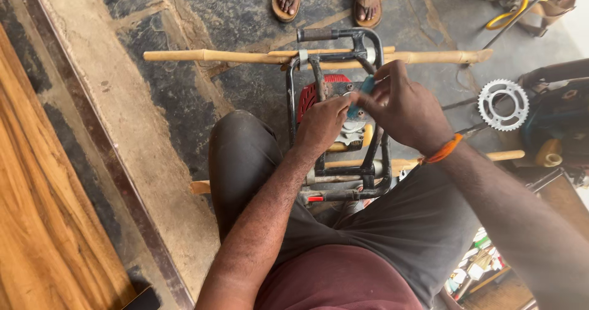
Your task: The person uses a screwdriver to tighten screws on the engine of a small motorized machine. They repeatedly adjust the tool and apply pressure to secure the components.
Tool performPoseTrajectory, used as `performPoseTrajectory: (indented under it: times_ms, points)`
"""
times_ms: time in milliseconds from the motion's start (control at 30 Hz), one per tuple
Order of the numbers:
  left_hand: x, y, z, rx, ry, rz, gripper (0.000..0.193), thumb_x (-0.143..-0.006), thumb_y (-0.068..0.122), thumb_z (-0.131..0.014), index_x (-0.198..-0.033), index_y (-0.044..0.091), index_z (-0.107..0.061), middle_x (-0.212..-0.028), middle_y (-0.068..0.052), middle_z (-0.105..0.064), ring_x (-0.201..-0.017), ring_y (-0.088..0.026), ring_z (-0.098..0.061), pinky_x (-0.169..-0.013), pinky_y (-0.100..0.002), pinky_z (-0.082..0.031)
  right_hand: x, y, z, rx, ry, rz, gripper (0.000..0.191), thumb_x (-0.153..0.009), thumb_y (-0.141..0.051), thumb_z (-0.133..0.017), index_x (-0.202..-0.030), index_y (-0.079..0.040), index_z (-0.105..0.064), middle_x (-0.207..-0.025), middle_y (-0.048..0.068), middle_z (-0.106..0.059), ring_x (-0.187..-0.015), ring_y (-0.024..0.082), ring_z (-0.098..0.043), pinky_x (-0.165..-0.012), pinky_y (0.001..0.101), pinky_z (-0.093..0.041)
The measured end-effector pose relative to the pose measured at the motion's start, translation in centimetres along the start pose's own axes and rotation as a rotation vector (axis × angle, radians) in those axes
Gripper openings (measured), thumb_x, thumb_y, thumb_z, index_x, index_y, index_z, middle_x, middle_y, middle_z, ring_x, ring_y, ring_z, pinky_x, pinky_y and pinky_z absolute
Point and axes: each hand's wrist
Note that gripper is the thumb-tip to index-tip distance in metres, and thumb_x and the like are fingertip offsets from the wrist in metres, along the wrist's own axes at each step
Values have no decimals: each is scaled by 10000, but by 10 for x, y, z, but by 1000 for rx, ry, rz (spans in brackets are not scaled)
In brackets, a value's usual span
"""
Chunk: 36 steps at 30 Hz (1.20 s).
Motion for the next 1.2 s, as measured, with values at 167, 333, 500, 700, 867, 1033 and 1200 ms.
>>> performPoseTrajectory:
  times_ms: [167,333,500,700,867,1033,1200]
  points:
    - [-3,-4,-4,-73,-14,49,219,-1016,275,-633,-1191,146,-660,-1008,-65,-758,-906,-211,-764,-805,-406,-633,0,-3,4,59,30,262,623,-813,-178,-774,-1348,-84,-470,-1141,132,-739,-1041,342,-711,-819,464,-567]
    - [-5,-7,-9,-63,-57,60,218,-991,302,-636,-1135,141,-669,-904,-67,-733,-843,-197,-758,-782,-389,-635,-6,-6,2,262,175,606,320,-853,15,-616,-1094,-195,-631,-1191,76,-747,-1162,325,-712,-974,438,-571]
    - [-1,-4,-8,8,-45,59,209,-1034,302,-607,-1163,146,-659,-889,-67,-724,-806,-189,-744,-742,-383,-635,-4,2,-1,84,222,126,226,-1005,-113,-688,-1230,-106,-665,-1254,115,-686,-1094,374,-675,-912,489,-537]
    - [-4,-3,-8,-106,-77,63,199,-1049,273,-580,-1166,125,-645,-906,-65,-715,-850,-185,-750,-772,-368,-638,-8,2,-3,383,293,697,347,-838,-7,-694,-1065,-262,-636,-1223,1,-710,-1175,311,-719,-994,477,-567]
    - [-3,-5,-8,1,-8,47,224,-1005,304,-617,-1156,148,-669,-934,-51,-741,-843,-175,-754,-750,-368,-629,-4,-10,8,114,131,198,350,-955,-173,-659,-1275,-153,-518,-1342,118,-660,-1188,347,-674,-958,468,-558]
    - [-6,-2,-7,-81,-136,128,243,-1034,334,-620,-1155,125,-641,-918,-62,-726,-853,-181,-754,-772,-359,-644,-1,-17,8,256,32,254,467,-881,-149,-710,-1321,-189,-558,-1328,75,-673,-1207,323,-674,-961,449,-573]
    - [-1,-2,-5,-49,-129,123,151,-1080,234,-575,-1119,111,-652,-974,-72,-730,-895,-194,-759,-802,-395,-641,-9,-11,5,69,188,751,270,-892,19,-590,-995,-229,-613,-1298,132,-690,-1164,397,-689,-898,441,-598]
Point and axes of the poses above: each hand's wrist, its own x-axis away from the middle knuckle, its own z-axis out of the back of the hand, y = z × x
